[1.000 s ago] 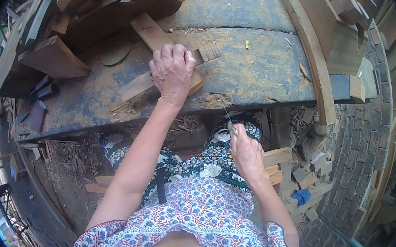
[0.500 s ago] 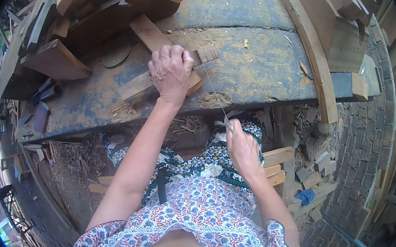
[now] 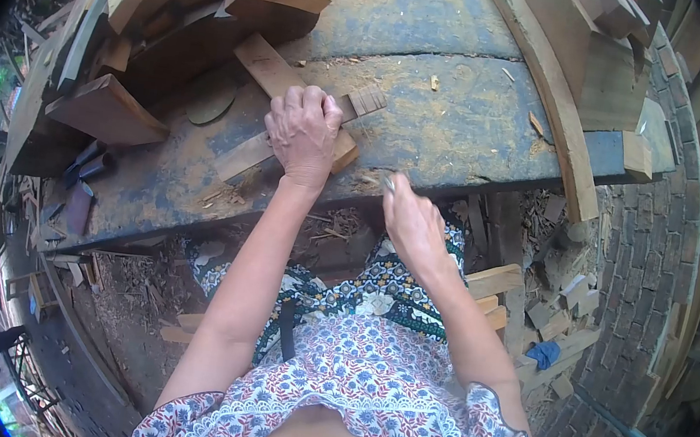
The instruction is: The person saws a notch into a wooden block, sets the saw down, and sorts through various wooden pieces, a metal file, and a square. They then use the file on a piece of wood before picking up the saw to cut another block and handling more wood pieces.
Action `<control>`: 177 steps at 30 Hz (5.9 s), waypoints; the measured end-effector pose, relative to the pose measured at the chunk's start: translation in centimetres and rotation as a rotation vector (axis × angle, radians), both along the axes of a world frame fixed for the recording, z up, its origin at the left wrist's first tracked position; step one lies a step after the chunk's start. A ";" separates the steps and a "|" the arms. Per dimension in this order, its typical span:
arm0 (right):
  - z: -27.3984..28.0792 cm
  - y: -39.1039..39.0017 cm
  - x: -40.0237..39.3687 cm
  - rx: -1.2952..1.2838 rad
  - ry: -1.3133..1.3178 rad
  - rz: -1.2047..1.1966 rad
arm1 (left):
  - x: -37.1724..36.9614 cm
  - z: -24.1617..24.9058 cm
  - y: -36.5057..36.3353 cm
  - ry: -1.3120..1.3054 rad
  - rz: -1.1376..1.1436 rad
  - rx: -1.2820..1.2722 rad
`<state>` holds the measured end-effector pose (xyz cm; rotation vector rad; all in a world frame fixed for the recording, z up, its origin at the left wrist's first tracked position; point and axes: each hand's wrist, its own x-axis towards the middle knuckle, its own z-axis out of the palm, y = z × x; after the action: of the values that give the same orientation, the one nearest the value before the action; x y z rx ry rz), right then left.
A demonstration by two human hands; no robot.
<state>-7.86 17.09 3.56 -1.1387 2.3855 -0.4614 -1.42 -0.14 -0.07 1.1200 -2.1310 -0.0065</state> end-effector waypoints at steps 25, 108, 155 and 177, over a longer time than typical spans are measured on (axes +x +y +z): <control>-0.8 5.8 2.3 -0.014 -0.048 -0.045 | -0.2 -0.3 0.4 -0.014 -0.002 -0.013; -1.7 -1.2 -0.8 -0.167 0.010 0.020 | -0.1 -0.8 1.1 -0.071 -0.039 -0.059; 2.3 -8.6 -1.3 0.090 -0.126 -0.038 | 7.6 3.1 -6.0 -0.122 -0.383 0.386; 10.4 -2.5 -0.9 0.473 -0.139 0.080 | 5.8 5.6 -7.0 -0.183 -0.173 0.738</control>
<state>-8.79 14.54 14.00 -0.9436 2.1578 0.0533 4.35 -7.12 5.53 1.3626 -2.4563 -0.8593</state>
